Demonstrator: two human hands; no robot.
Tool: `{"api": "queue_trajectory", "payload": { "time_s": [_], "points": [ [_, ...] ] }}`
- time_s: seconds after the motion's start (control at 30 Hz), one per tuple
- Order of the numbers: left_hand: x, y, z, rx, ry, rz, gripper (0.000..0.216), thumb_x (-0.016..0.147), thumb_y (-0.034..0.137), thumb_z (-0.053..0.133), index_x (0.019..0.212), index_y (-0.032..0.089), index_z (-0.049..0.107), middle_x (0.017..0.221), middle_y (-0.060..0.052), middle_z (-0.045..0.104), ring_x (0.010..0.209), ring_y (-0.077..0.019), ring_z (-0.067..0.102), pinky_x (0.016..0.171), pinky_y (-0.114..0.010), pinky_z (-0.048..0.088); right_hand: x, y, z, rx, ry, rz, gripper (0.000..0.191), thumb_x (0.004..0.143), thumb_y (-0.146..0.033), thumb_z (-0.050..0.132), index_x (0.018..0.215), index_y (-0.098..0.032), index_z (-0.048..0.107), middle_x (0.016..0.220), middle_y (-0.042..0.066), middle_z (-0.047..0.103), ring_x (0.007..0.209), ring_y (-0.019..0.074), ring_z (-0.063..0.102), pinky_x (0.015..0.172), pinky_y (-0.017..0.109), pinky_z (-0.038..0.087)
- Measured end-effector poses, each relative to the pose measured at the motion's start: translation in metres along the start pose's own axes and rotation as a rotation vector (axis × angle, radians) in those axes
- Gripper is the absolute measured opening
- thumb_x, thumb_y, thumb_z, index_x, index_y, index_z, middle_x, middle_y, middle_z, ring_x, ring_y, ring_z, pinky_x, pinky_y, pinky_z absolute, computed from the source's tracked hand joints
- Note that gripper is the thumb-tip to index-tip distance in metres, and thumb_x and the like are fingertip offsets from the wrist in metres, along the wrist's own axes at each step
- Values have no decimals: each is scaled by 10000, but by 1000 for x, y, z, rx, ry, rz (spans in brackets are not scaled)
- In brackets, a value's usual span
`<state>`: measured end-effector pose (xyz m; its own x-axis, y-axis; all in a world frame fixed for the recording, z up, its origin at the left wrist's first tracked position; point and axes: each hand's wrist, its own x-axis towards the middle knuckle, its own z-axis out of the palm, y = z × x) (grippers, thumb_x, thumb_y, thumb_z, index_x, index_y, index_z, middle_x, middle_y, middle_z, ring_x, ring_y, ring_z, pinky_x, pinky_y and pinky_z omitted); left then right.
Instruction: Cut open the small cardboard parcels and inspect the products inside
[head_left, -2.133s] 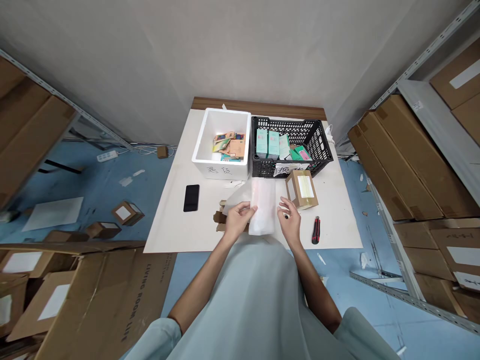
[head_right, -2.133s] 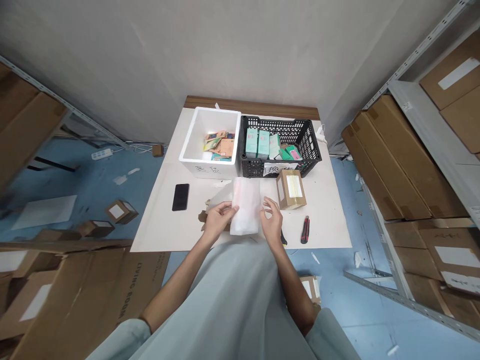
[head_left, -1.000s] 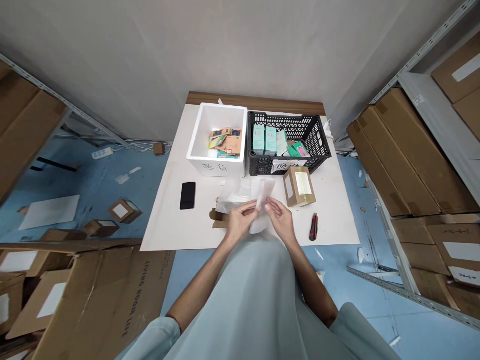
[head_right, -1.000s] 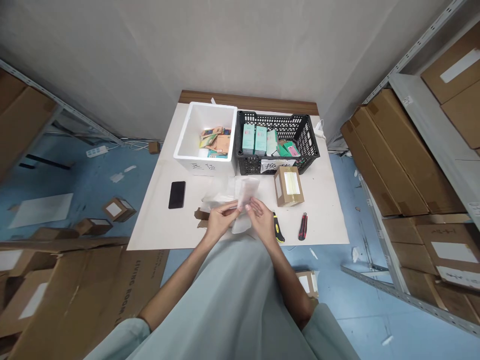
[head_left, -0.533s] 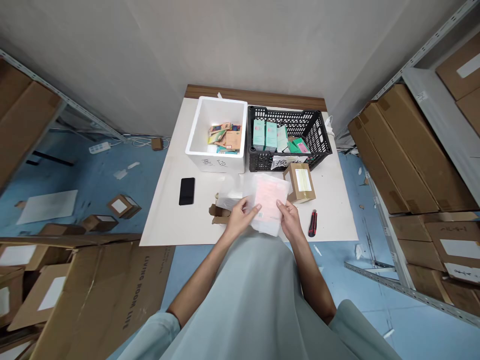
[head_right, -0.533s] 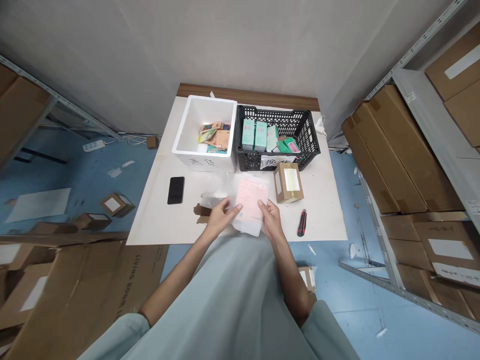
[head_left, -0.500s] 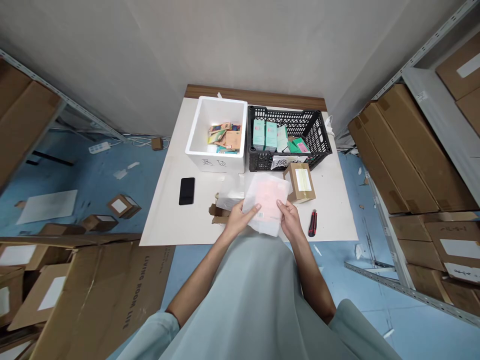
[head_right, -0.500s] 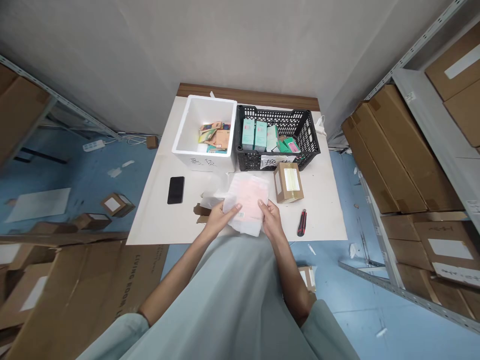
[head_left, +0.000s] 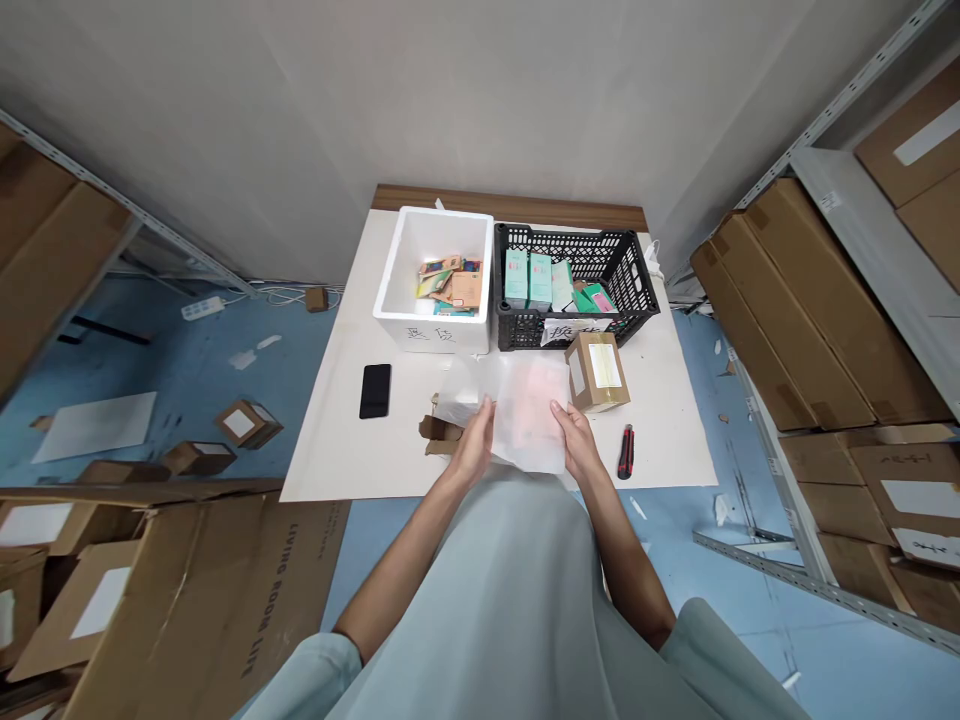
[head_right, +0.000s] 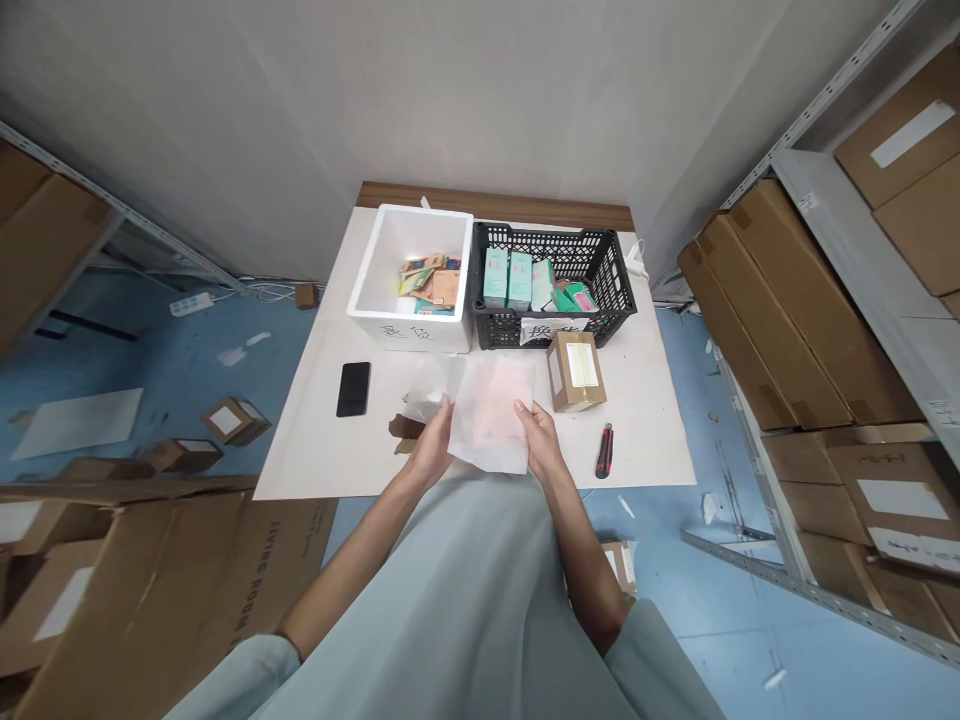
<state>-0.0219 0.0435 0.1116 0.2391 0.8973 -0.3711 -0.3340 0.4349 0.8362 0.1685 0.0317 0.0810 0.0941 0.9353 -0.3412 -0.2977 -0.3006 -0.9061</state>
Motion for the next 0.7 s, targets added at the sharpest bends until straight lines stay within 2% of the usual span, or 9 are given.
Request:
{"api": "queue_trajectory", "payload": {
  "time_s": [0.07, 0.2, 0.3, 0.4, 0.47, 0.6, 0.7],
  "points": [
    [0, 1, 0, 13, 11, 3, 699, 882, 829, 790, 1118, 174, 850, 1112, -152, 869, 1117, -352, 818, 917, -417, 659, 2, 1, 1, 5, -8, 1, 692, 815, -837, 856, 1137, -225, 810, 1006, 88, 889, 1110, 335, 846, 998, 470, 695],
    [3, -4, -3, 157, 73, 14, 598, 660, 625, 1043, 994, 183, 817, 902, -61, 833, 791, -221, 759, 698, -302, 580, 3, 4, 4, 3, -35, 4, 674, 813, -818, 865, 1119, -220, 814, 964, 76, 870, 1046, 318, 830, 938, 439, 685],
    [4, -5, -8, 150, 151, 35, 616, 623, 663, 1049, 901, 177, 792, 771, -20, 769, 646, -149, 651, 620, -268, 522, 5, 7, 6, -59, -8, -51, 630, 884, -825, 789, 1028, -212, 798, 879, 41, 816, 928, 267, 776, 828, 359, 643],
    [-3, 5, -21, 149, 228, 63, 638, 642, 706, 1031, 920, 177, 809, 803, -33, 778, 682, -165, 670, 609, -270, 537, 9, 8, 4, -225, 125, -175, 630, 979, -829, 652, 853, -216, 728, 769, 3, 704, 819, 218, 669, 733, 306, 557],
    [-11, 16, -33, 169, 297, 99, 633, 658, 713, 1025, 931, 179, 819, 827, -44, 790, 712, -181, 692, 624, -282, 563, 14, 8, 1, -343, 179, -281, 603, 1009, -786, 631, 838, -217, 730, 820, 16, 700, 850, 217, 650, 739, 300, 535],
    [-29, 35, -58, 186, 461, 215, 611, 695, 715, 1012, 939, 187, 826, 905, -65, 814, 811, -198, 729, 732, -297, 602, 23, 18, 2, -517, 113, -429, 397, 1041, -578, 663, 1070, -230, 854, 1112, 89, 761, 1018, 240, 700, 811, 317, 567],
    [-38, 42, -69, 147, 533, 257, 594, 719, 709, 1000, 961, 198, 817, 940, -74, 817, 890, -221, 757, 820, -320, 616, 29, 36, 8, -698, -1, -471, 335, 1068, -407, 596, 1164, -261, 882, 1139, 97, 747, 1035, 250, 714, 865, 346, 589]
  ]
}}
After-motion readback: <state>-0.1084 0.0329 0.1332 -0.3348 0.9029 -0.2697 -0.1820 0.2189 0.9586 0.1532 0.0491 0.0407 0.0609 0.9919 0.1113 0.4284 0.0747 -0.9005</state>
